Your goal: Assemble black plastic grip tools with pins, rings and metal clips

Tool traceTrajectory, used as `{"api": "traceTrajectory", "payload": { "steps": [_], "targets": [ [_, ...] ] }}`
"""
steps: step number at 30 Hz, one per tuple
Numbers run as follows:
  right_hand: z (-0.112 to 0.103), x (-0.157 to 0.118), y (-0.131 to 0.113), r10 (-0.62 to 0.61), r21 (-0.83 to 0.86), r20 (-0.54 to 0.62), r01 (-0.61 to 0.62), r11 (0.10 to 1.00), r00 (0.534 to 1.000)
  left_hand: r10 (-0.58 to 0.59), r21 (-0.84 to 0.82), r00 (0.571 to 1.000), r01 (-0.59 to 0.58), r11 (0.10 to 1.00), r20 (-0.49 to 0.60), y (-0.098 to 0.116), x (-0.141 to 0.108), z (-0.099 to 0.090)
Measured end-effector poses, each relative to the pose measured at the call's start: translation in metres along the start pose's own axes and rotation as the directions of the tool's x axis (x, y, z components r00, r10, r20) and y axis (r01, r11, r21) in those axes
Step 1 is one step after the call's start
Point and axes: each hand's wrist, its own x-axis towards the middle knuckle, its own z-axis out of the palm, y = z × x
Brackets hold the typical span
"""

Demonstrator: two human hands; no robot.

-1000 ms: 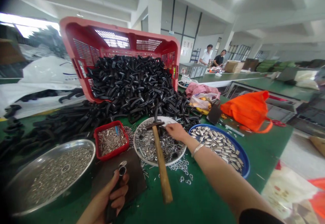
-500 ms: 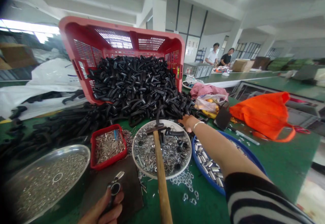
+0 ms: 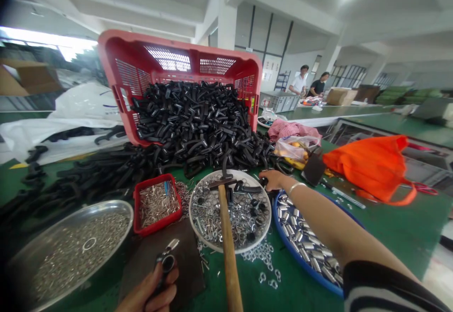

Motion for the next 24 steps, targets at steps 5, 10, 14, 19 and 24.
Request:
{"api": "traceTrajectory", "payload": {
  "steps": [5, 10, 14, 19, 24],
  "targets": [
    [-0.010, -0.022, -0.009, -0.056, 0.095, -0.118, 0.067, 0.993, 0.991, -0.036, 0.086, 0.999, 0.033, 0.996, 0.038, 0.001, -0.004, 0.005],
    [0.008, -0.054, -0.076, -0.150, 0.118, -0.176, 0.172, 0.978, 0.973, -0.042, 0.131, 0.997, 0.034, 0.991, 0.058, 0.002, -0.005, 0.006],
    [0.015, -0.067, -0.112, -0.221, 0.139, -0.166, 0.245, 0.959, 0.961, -0.047, 0.133, 0.997, 0.038, 0.990, 0.064, 0.002, -0.004, 0.003],
    [-0.022, -0.050, -0.040, 0.370, 0.167, 0.032, -0.370, 0.914, 0.929, -0.044, 0.128, 0.997, 0.036, 0.991, 0.066, 0.002, -0.005, 0.002],
    [-0.014, -0.037, 0.034, 0.633, 0.120, 0.071, -0.637, 0.762, 0.771, -0.060, 0.129, 0.996, 0.050, 0.990, 0.072, 0.002, -0.004, 0.001]
  ]
}}
